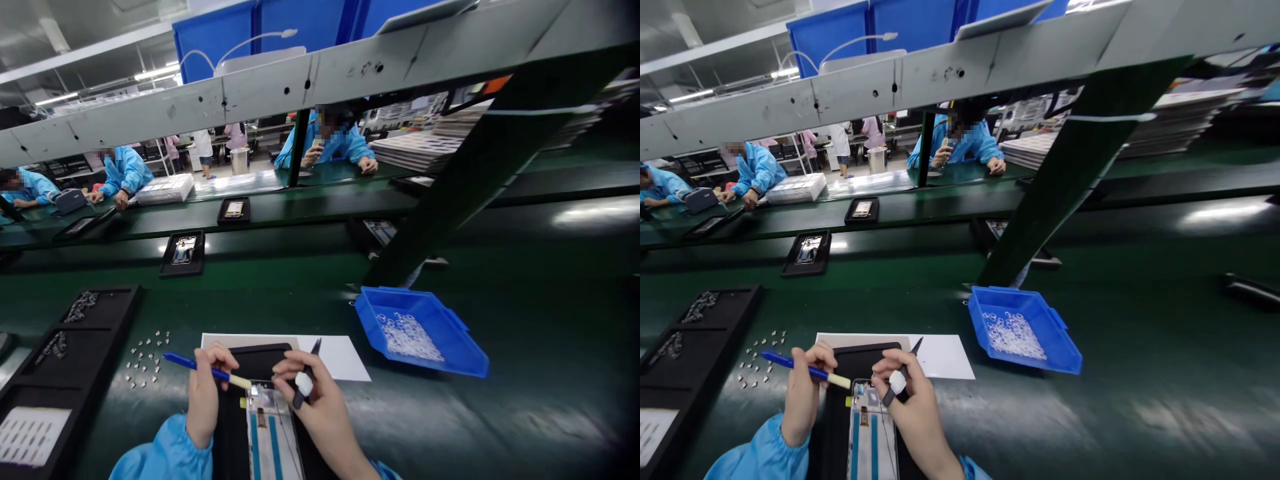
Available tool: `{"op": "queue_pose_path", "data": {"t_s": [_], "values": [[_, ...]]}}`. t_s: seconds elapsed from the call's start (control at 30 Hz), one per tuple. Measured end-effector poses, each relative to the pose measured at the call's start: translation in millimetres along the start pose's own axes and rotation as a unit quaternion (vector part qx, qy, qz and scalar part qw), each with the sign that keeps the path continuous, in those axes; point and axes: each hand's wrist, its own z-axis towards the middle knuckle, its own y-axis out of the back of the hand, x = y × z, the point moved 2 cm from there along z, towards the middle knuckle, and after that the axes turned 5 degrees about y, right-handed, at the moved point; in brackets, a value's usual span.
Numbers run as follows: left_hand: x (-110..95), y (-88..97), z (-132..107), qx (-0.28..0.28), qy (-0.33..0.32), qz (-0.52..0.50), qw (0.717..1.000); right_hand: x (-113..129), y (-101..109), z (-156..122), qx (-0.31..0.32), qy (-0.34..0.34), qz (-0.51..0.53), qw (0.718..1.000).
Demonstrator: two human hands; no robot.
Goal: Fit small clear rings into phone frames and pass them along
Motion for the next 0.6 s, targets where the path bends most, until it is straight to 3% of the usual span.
{"op": "queue_pose_path", "data": {"t_s": [0.1,0.23,0.4,0.6], "values": [[-10,-1.0,1,0.022,0.015,-0.052,0.998,-3,0,3,0.024,-0.079,0.077,0.994],[-17,-6.6,1,0.060,0.056,-0.035,0.996,-5,1,2,0.037,-0.124,0.142,0.981],[-10,-6.5,-5,0.052,0.043,-0.025,0.997,-6,0,0,0.043,-0.131,0.159,0.978],[-2,-10.2,-13,0.099,0.020,0.021,0.995,-6,-1,-1,0.059,-0.118,0.113,0.985]]}}
